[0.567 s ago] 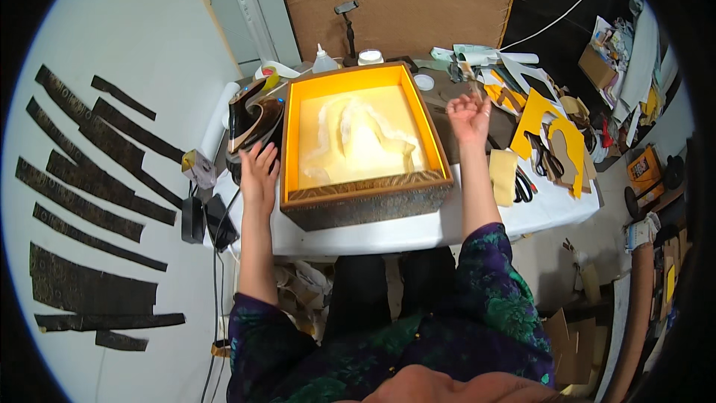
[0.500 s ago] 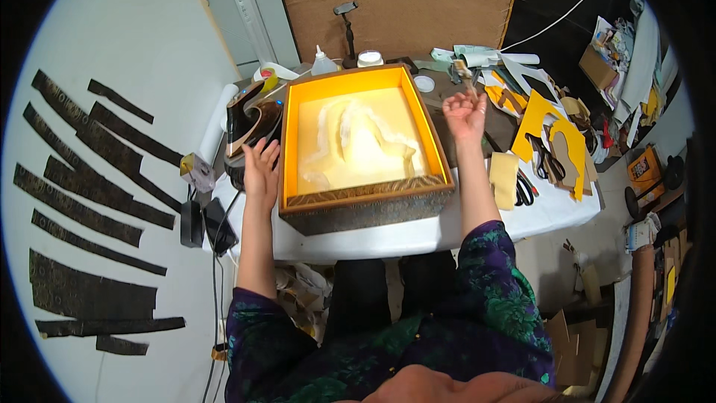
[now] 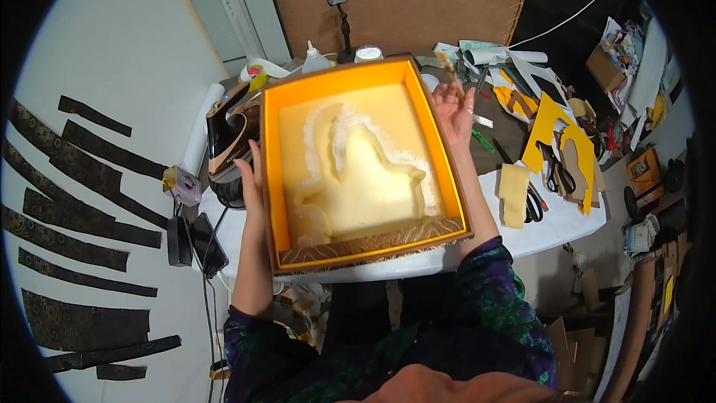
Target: The person applies adhesive to the interior of a patterned lampshade frame using a brush and then places a yellow fabric cover over the frame. They smooth the fabric to fit the frame and adjust the edges.
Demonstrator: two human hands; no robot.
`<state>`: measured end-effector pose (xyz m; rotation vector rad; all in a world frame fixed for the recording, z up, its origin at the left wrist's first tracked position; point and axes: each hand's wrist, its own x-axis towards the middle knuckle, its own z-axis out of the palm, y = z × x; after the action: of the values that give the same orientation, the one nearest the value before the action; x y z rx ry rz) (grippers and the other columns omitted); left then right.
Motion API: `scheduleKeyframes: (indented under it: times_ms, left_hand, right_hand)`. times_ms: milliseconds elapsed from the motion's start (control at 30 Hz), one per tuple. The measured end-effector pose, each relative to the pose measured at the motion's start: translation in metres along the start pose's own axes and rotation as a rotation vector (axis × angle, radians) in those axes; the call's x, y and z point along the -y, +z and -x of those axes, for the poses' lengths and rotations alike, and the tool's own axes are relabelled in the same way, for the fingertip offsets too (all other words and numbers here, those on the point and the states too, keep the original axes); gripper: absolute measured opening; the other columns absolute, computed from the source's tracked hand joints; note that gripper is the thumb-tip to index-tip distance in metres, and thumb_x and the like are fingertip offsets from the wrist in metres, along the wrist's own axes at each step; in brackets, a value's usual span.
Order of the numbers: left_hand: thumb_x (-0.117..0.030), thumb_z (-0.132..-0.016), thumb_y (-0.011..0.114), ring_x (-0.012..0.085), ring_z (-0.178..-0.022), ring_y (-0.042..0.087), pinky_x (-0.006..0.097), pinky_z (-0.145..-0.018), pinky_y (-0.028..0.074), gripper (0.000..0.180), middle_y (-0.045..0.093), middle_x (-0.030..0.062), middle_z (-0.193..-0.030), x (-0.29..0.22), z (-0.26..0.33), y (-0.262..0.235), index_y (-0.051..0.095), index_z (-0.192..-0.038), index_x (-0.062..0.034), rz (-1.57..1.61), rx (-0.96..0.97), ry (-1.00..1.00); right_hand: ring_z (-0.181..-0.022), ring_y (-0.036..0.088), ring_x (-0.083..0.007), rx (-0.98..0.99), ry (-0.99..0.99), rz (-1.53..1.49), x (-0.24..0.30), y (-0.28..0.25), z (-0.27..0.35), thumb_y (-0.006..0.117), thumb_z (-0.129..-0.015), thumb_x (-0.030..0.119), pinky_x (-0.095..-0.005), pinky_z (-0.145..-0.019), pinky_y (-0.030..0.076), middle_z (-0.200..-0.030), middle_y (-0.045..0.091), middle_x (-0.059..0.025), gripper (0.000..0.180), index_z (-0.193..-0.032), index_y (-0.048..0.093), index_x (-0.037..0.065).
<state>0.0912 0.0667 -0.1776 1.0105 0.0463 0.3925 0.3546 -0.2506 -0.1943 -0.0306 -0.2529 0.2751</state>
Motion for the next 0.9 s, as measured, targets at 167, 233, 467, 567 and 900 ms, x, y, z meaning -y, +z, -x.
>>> scheduleKeyframes:
  times_ms: [167,233,467,567,900]
  left_hand:
    - [-0.083,-0.09,0.024,0.0242,-0.151,0.014,0.04,-0.121,0.011,0.105,0.005,0.0075,-0.167,-0.045,0.04,0.046,-0.019,-0.157,-0.0151,-0.355,0.084,0.355]
    - [-0.084,-0.088,0.029,0.0241,-0.151,0.015,0.04,-0.121,0.011,0.109,0.005,0.0099,-0.167,-0.049,0.054,0.052,-0.025,-0.155,-0.0169,-0.379,0.082,0.478]
    - [-0.072,-0.089,0.054,0.0247,-0.149,0.02,0.041,-0.121,0.012,0.114,0.004,0.0102,-0.166,-0.021,0.088,0.027,-0.025,-0.155,-0.0229,-0.361,0.026,0.831]
    - [-0.086,-0.084,0.041,0.0211,-0.148,0.017,0.041,-0.121,0.009,0.117,0.008,0.0091,-0.166,-0.014,0.114,0.032,-0.023,-0.156,-0.0194,-0.573,-0.002,0.858]
    - [-0.065,-0.099,0.035,0.0273,-0.141,0.032,0.043,-0.118,0.021,0.085,0.024,0.0194,-0.158,0.008,0.175,0.05,0.006,-0.156,-0.0093,-0.786,0.106,1.075]
  right_hand:
    - [-0.098,0.057,-0.0199,0.273,0.18,-0.05,-0.005,0.074,0.005,0.05,-0.102,0.049,-0.0454,-0.114,0.039,-0.083,0.061,-0.0047,0.047,-0.091,0.063,0.005]
    - [-0.093,0.056,-0.0194,0.287,0.2,-0.104,-0.011,0.091,0.003,0.052,-0.102,0.048,-0.0432,-0.113,0.04,-0.079,0.057,-0.0038,0.046,-0.083,0.058,0.006]
    - [-0.062,0.042,-0.0091,0.379,0.276,-0.33,-0.01,0.113,0.012,0.053,-0.102,0.039,-0.0297,-0.089,0.051,-0.059,0.043,0.0018,0.041,-0.071,0.049,0.012]
    - [-0.055,0.038,-0.0063,0.285,0.2,-0.263,0.001,0.112,0.035,0.052,-0.103,0.037,-0.0253,-0.079,0.052,-0.054,0.039,0.0032,0.04,-0.071,0.05,0.014]
    - [-0.053,0.041,-0.0071,0.209,-0.079,-0.199,0.052,0.06,0.101,0.058,-0.099,0.022,-0.0269,-0.082,0.054,-0.057,0.047,0.0023,0.027,-0.076,0.06,0.009]
